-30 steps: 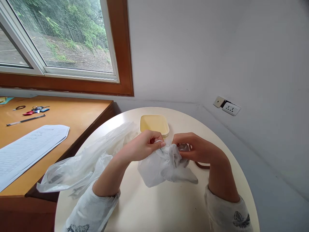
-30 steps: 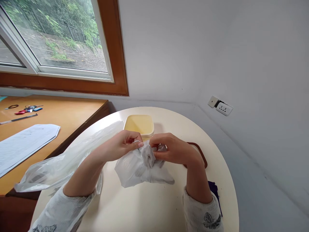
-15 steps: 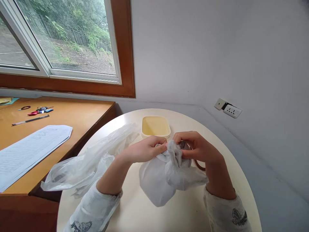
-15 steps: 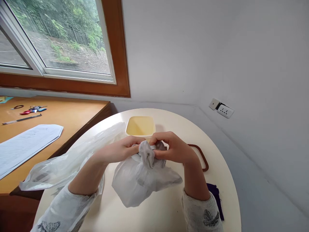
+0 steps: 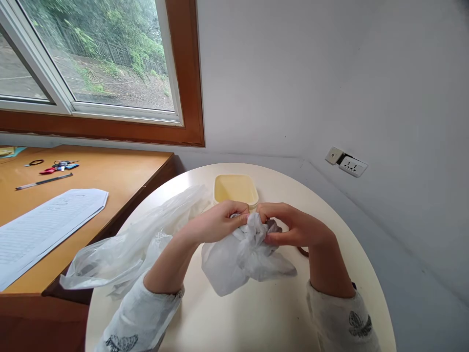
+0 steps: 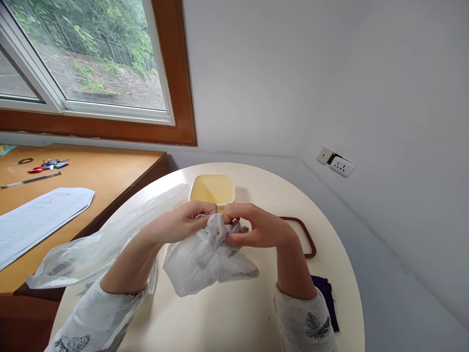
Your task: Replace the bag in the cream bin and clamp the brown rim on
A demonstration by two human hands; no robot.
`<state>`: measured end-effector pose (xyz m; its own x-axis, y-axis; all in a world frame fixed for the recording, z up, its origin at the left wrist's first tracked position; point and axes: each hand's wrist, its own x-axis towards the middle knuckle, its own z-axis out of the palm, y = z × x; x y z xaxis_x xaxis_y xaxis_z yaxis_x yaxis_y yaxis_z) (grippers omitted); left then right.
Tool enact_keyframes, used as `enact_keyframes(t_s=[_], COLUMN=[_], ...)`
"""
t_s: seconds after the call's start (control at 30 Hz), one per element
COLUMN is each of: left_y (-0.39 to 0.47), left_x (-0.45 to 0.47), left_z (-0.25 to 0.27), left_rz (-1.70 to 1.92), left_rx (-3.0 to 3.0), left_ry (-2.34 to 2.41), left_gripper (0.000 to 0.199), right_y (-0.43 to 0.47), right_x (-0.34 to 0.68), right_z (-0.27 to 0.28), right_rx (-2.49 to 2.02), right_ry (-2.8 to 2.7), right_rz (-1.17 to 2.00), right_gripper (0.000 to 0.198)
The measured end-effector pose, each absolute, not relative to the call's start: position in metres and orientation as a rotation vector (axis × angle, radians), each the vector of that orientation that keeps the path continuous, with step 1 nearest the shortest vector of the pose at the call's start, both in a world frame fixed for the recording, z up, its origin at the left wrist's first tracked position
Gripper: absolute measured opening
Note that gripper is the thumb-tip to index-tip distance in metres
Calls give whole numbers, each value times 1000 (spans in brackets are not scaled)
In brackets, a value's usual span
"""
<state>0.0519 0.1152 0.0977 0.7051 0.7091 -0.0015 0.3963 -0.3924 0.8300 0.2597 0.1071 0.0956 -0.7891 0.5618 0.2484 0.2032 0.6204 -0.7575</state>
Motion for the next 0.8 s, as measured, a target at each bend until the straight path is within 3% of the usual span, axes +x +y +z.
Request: enact_keyframes(t_s=[0.23, 0.5, 0.67, 0.8], left_y=[117, 111, 108, 107], left_x=[42, 39, 42, 44], left_z=[102, 109, 110, 108], left_rz=[497, 498, 466, 452], left_rx=[2028, 2013, 2020, 2027], left_ry=[944, 958, 930, 897], left_gripper=[39, 38, 36, 37], right_y=[113, 109, 108, 105], right_x=[262, 250, 247, 243], right_z=[91, 94, 94, 94], right_rx=[-475, -645, -796, -911], right_ry=[-2320, -1993, -1865, -1894], right_rz=[1175, 1397, 1344, 1104], right_gripper=[27, 20, 13, 19])
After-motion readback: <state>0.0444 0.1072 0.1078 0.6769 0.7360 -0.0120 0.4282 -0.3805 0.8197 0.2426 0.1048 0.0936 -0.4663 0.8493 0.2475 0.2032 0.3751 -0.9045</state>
